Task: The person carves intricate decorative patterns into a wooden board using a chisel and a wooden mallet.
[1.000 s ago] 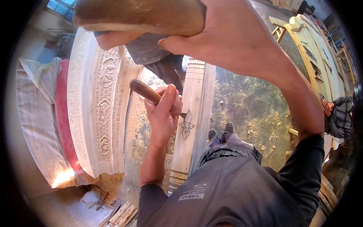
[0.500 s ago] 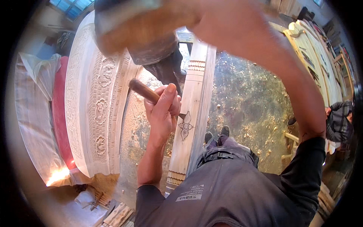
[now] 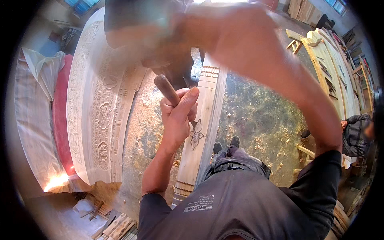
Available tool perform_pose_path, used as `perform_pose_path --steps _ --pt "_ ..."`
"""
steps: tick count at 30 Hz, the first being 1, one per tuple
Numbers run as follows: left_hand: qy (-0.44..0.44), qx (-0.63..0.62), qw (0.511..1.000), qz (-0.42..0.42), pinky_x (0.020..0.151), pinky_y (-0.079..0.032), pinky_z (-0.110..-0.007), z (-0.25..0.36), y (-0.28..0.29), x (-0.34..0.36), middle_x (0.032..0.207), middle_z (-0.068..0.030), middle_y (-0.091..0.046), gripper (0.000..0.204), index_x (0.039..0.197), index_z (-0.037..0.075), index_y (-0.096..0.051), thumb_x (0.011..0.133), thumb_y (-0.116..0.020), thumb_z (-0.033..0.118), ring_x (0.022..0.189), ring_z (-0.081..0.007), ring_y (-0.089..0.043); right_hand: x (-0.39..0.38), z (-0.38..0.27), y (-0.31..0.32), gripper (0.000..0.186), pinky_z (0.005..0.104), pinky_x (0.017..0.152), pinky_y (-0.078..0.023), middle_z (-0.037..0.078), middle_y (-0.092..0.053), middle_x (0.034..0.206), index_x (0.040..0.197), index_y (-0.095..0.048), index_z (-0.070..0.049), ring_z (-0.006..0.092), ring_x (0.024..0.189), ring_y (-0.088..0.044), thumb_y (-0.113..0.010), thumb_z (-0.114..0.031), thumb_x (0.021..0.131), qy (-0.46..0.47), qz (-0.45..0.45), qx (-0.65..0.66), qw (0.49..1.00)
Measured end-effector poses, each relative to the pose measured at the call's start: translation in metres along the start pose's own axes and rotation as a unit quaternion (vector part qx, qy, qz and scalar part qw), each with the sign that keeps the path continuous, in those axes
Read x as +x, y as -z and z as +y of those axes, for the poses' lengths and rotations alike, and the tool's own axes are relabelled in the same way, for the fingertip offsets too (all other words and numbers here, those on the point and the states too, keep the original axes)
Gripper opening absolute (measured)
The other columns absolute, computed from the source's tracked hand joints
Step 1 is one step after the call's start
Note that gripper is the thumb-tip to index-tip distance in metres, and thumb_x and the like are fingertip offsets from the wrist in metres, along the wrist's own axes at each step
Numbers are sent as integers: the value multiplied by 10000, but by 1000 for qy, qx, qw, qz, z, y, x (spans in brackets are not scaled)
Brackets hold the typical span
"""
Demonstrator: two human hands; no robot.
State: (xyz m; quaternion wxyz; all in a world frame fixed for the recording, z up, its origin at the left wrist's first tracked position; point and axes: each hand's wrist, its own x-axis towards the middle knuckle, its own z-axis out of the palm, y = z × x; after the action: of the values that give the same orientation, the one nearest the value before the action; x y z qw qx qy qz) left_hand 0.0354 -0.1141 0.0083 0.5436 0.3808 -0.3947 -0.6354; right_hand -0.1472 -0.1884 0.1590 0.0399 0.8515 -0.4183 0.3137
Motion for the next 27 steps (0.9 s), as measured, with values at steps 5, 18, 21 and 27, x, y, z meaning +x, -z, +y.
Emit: perform_pose_path --steps 5,18,21,27 --pt "2 -11 1000 -1 441 -183 -256 3 12 -3 585 85 -384 447 668 160 -454 1024 -710 253 484 -24 -290 -17 6 12 317 306 786 -575 92 -770 1021 1150 -751 -12 161 891 -735 -795 -172 880 -108 -15 75 991" --pt "-141 -121 976 114 458 -166 -298 32 69 -34 564 37 -291 523 664 150 -335 1111 -551 317 477 -68 -192 -358 101 -157 184 320 576 -497 31 -666 737 902 -688 -28 146 628 -630 -812 -152 849 -613 -18 407 677" --pt "-134 -147 971 134 469 -175 -301 23 75 -36 568 39 -280 523 664 148 -336 1121 -522 323 489 -75 -192 -432 90 -187 221 325 517 -502 50 -661 735 922 -684 -33 168 570 -625 -811 -192 835 -725 -79 344 591" --pt "-130 -152 973 115 471 -175 -303 17 69 -30 565 37 -277 527 662 151 -332 1127 -503 332 489 -82 -189 -523 69 -198 262 365 534 -527 66 -659 701 891 -681 -4 189 568 -640 -831 -205 816 -785 -190 279 520"
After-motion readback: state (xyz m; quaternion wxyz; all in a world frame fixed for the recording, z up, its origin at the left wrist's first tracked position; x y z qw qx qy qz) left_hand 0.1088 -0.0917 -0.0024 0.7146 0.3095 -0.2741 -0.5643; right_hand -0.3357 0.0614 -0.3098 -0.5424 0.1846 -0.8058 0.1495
